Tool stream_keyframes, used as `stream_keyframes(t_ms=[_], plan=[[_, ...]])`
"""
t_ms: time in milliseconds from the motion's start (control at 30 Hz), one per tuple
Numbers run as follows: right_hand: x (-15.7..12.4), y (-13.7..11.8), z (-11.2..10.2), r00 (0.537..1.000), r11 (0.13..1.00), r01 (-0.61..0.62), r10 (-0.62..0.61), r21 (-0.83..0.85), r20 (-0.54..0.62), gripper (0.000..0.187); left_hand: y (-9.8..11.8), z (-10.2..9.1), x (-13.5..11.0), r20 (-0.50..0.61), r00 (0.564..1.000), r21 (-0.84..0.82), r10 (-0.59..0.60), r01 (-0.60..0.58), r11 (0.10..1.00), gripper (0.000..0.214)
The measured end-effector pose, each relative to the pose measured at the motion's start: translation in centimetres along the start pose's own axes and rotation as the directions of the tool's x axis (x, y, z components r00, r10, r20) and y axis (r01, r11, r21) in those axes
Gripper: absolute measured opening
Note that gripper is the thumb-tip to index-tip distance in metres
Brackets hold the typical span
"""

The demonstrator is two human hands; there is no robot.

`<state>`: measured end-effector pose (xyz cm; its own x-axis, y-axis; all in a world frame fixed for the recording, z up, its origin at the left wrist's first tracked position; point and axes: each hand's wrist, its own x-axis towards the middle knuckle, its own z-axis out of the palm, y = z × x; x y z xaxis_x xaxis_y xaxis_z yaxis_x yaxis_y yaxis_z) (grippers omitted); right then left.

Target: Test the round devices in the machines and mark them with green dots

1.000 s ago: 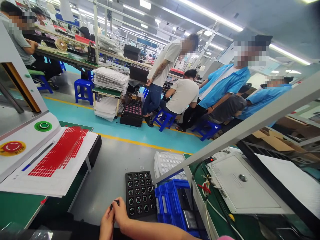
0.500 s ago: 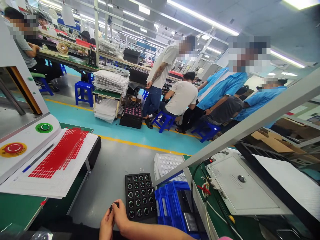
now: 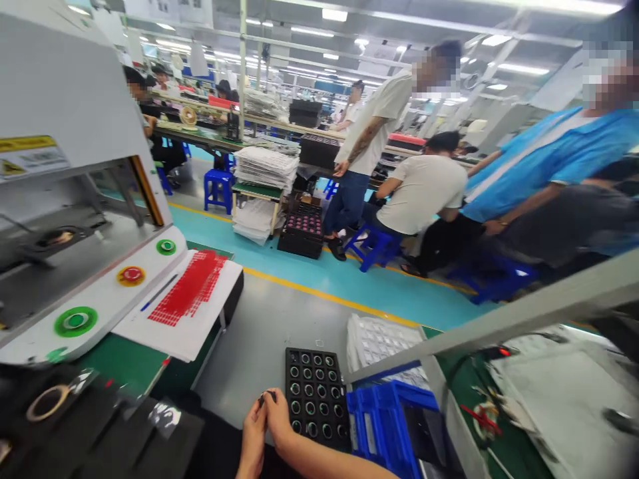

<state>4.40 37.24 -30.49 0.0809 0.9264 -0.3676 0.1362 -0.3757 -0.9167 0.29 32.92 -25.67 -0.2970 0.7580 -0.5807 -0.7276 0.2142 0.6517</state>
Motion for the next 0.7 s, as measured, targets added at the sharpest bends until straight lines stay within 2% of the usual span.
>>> stream_keyframes(t_ms=[133,333,533,700], plan=[[-0.6,-0.3,-0.2,0.993,0.996,-0.078,0.081,-0.037,0.089,0.027,-0.3,0.1,-0.8,-0.058,0.996,-0.018,0.068,-0.069,0.997,0.061],[-1.7,-1.0,-0.7,0.978,0.99,-0.118,0.129,-0.074,0.166,0.024,-0.8,0.0,-1.7,-0.112,0.984,-0.049,0.14,-0.147,0.988,0.064],[-1.9,-1.7,-0.3,0.966,0.98,-0.144,0.17,-0.14,0.195,0.03,0.0,0.5,-2.6,-0.153,0.974,-0.106,0.167,-0.184,0.977,0.057],[-2.2,-1.6,0.7,0.958,0.966,-0.145,0.191,-0.215,0.212,0.04,0.1,0.5,-3.3,-0.282,0.947,-0.181,0.152,-0.208,0.961,0.044]])
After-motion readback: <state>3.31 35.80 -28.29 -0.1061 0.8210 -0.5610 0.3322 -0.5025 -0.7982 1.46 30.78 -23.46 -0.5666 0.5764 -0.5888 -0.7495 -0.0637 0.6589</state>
